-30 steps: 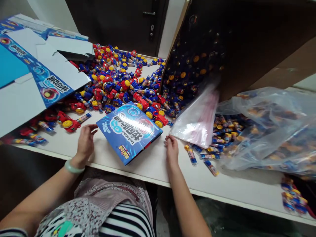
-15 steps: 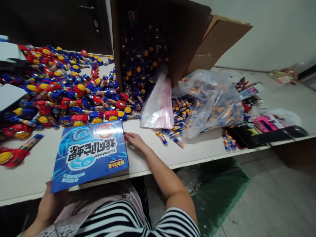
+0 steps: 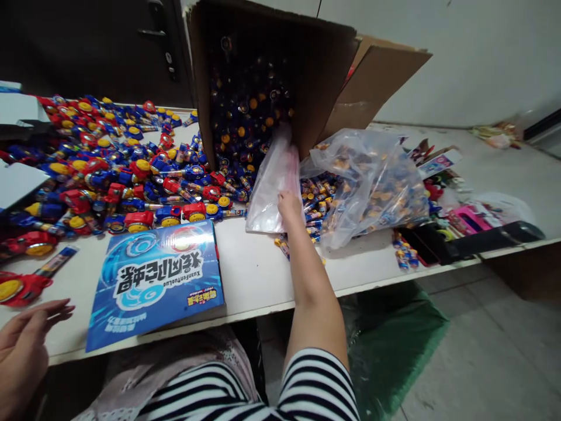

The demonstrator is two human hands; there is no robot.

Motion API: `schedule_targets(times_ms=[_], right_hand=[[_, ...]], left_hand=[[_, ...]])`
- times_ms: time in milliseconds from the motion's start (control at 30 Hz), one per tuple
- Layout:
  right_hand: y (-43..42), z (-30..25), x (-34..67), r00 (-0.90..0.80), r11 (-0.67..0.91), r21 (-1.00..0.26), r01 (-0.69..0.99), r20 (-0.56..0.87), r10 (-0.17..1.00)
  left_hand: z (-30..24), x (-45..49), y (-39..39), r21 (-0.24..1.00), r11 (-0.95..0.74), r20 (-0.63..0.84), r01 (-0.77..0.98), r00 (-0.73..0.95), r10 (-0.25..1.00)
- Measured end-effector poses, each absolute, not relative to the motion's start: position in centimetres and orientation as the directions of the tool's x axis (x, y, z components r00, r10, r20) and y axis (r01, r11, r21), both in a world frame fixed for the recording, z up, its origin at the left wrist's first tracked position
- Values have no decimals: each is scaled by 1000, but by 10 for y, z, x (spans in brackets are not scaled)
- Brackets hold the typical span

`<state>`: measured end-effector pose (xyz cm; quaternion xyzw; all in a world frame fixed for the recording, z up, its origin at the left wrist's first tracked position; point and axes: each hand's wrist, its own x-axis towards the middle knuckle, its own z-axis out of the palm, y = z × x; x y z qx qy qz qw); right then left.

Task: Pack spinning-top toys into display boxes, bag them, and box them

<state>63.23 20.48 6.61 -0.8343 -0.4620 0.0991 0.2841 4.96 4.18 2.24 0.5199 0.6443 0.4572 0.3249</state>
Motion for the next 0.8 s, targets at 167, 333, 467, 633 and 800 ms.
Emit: schedule_targets(times_ms=[167, 333, 467, 633, 800], right_hand=[[214, 97, 619, 612, -246, -733, 635, 283, 738], [269, 120, 550, 609, 16, -874, 486, 351, 711], [314, 148, 494, 543, 248, -873, 419, 460, 702], [321, 198, 424, 371, 465, -792, 396, 601, 708], [233, 209, 306, -815, 823, -444, 356, 284, 505]], left_hand=[[75, 74, 58, 942, 78, 49, 326, -364, 930], [81, 86, 73, 951, -89, 176, 297, -283, 943], [85, 90, 78, 911, -262, 326, 320, -168, 930], [97, 76, 91, 841, -365, 427, 399, -76, 901], [155, 86, 119, 721, -605, 687, 338, -238, 687]])
